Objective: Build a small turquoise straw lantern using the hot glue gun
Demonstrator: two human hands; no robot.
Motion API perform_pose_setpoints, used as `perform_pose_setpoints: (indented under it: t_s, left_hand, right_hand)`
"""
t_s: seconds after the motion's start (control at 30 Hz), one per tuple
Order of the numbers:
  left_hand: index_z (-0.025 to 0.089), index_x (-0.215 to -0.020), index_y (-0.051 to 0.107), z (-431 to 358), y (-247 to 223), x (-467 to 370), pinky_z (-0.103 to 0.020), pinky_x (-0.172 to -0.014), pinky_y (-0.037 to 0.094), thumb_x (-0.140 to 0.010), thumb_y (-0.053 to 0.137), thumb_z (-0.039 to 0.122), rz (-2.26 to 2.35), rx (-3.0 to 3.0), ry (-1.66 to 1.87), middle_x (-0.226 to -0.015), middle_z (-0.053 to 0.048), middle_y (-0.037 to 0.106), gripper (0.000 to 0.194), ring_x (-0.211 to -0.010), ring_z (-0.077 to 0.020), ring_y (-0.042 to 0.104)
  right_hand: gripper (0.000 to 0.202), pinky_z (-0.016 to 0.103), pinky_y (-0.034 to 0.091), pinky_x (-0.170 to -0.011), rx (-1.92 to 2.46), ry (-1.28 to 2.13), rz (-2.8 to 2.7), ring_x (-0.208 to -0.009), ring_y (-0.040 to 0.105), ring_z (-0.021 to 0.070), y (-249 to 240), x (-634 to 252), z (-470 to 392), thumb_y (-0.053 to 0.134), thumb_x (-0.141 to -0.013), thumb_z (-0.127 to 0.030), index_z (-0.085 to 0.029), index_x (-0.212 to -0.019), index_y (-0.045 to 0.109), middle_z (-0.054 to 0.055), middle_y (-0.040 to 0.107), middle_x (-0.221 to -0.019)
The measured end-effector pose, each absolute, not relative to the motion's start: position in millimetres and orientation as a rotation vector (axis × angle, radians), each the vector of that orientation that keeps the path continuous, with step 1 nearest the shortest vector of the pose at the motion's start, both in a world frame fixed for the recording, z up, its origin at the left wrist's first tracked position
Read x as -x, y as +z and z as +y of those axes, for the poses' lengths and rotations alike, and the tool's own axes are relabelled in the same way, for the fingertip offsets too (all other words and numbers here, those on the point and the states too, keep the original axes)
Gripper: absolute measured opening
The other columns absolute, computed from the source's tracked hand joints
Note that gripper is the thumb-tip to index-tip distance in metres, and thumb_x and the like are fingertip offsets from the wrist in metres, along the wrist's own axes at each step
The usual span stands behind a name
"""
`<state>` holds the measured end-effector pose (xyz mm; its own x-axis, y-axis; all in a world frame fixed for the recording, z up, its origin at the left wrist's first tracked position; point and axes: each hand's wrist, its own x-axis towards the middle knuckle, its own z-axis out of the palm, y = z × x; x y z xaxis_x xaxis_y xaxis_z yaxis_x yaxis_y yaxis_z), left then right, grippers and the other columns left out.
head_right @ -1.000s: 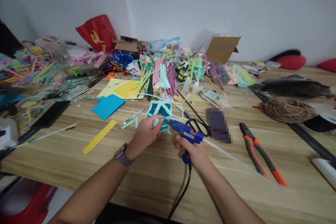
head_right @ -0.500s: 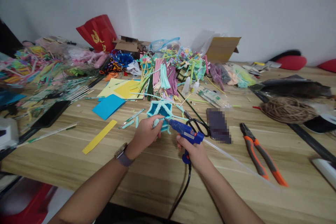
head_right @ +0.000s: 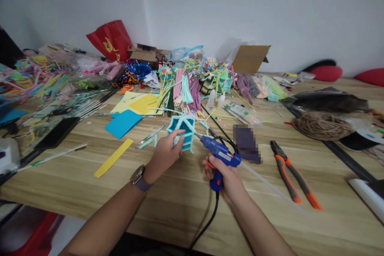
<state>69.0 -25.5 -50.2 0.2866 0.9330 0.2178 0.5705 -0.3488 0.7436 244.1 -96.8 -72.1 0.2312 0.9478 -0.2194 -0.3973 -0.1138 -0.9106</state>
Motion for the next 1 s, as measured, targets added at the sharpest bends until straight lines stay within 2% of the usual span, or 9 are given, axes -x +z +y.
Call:
perform_pose_setpoints:
  t_s: [0.13, 0.27, 0.37, 0.5, 0.6, 0.7, 0.77, 1.0]
  left_hand:
    - [0.02, -0.121, 0.054, -37, -42, -62, -0.026, -0.061, 0.043, -0.096, 0.034, 0.038, 1.432, -2.032, 0.984, -0.061, 0.001, 0.064, 0.037, -0.059, -0.0166, 0.062]
    - [0.02, -0.102, 0.055, -47, -31, -54, -0.027, -0.062, 0.042, -0.095, 0.033, 0.041, 1.518, -1.968, 1.108, -0.062, 0.001, 0.063, 0.031, -0.062, -0.0168, 0.062]
    - [0.021, -0.082, 0.052, -44, -23, -48, -0.026, -0.063, 0.041, -0.096, 0.033, 0.041, 1.526, -1.92, 1.165, -0.057, 0.002, 0.059, 0.031, -0.06, -0.0153, 0.059]
    - [0.021, -0.063, 0.043, -26, -14, -40, -0.025, -0.061, 0.039, -0.098, 0.026, 0.042, 1.498, -1.903, 1.149, -0.051, 0.002, 0.053, 0.044, -0.055, -0.0133, 0.055]
    - [0.021, -0.072, 0.048, -8, -9, -40, -0.026, -0.065, 0.041, -0.098, 0.031, 0.037, 1.499, -2.017, 1.085, -0.059, 0.001, 0.056, 0.035, -0.062, -0.0146, 0.056]
    - [0.019, -0.096, 0.053, 7, -2, -44, -0.027, -0.072, 0.044, -0.094, 0.038, 0.023, 1.435, -2.159, 1.019, -0.08, -0.003, 0.064, 0.016, -0.076, -0.0165, 0.06]
    - [0.018, -0.104, 0.055, 14, 3, -46, -0.028, -0.075, 0.045, -0.091, 0.04, 0.017, 1.402, -2.237, 0.957, -0.087, -0.005, 0.067, 0.02, -0.082, -0.018, 0.062]
    - [0.021, -0.099, 0.063, 23, 9, -53, -0.03, -0.081, 0.047, -0.089, 0.045, 0.019, 1.34, -2.329, 0.877, -0.098, -0.006, 0.07, 0.021, -0.091, -0.0212, 0.063]
  right_hand:
    - [0.035, 0.017, 0.036, -0.037, 1.166, 1.663, -0.579, -0.048, 0.053, 0.0089, -72, -242, -116, 0.086, -0.054, -0.04, -0.015, -0.067, 0.066, 0.003, 0.065, -0.06]
    - [0.028, 0.018, 0.046, -0.047, 1.246, 1.875, -0.502, -0.056, 0.06, 0.0107, -74, -235, -124, 0.086, -0.054, -0.025, -0.015, -0.072, 0.067, 0.006, 0.071, -0.07]
    - [0.026, 0.019, 0.047, -0.048, 1.253, 1.808, -0.541, -0.057, 0.061, 0.0109, -75, -234, -125, 0.083, -0.058, -0.023, -0.016, -0.077, 0.067, 0.006, 0.071, -0.076]
    - [0.028, 0.018, 0.038, -0.038, 1.187, 1.511, -0.614, -0.05, 0.053, 0.0092, -69, -235, -124, 0.082, -0.061, -0.032, -0.017, -0.077, 0.066, 0.004, 0.068, -0.073]
    - [0.034, 0.018, 0.038, -0.037, 1.125, 1.385, -0.649, -0.05, 0.052, 0.0102, -57, -232, -114, 0.084, -0.056, -0.037, -0.017, -0.078, 0.065, 0.002, 0.066, -0.068]
    - [0.037, 0.02, 0.041, -0.04, 1.134, 1.32, -0.683, -0.05, 0.053, 0.0101, -46, -224, -99, 0.084, -0.054, -0.039, -0.017, -0.078, 0.067, 0.002, 0.066, -0.067]
    - [0.036, 0.02, 0.042, -0.042, 1.144, 1.261, -0.718, -0.051, 0.054, 0.0098, -41, -219, -89, 0.083, -0.055, -0.04, -0.017, -0.076, 0.067, 0.002, 0.066, -0.068]
    - [0.033, 0.02, 0.039, -0.039, 1.155, 1.115, -0.771, -0.049, 0.05, 0.009, -45, -211, -70, 0.081, -0.057, -0.043, -0.018, -0.072, 0.064, 0.0, 0.065, -0.065]
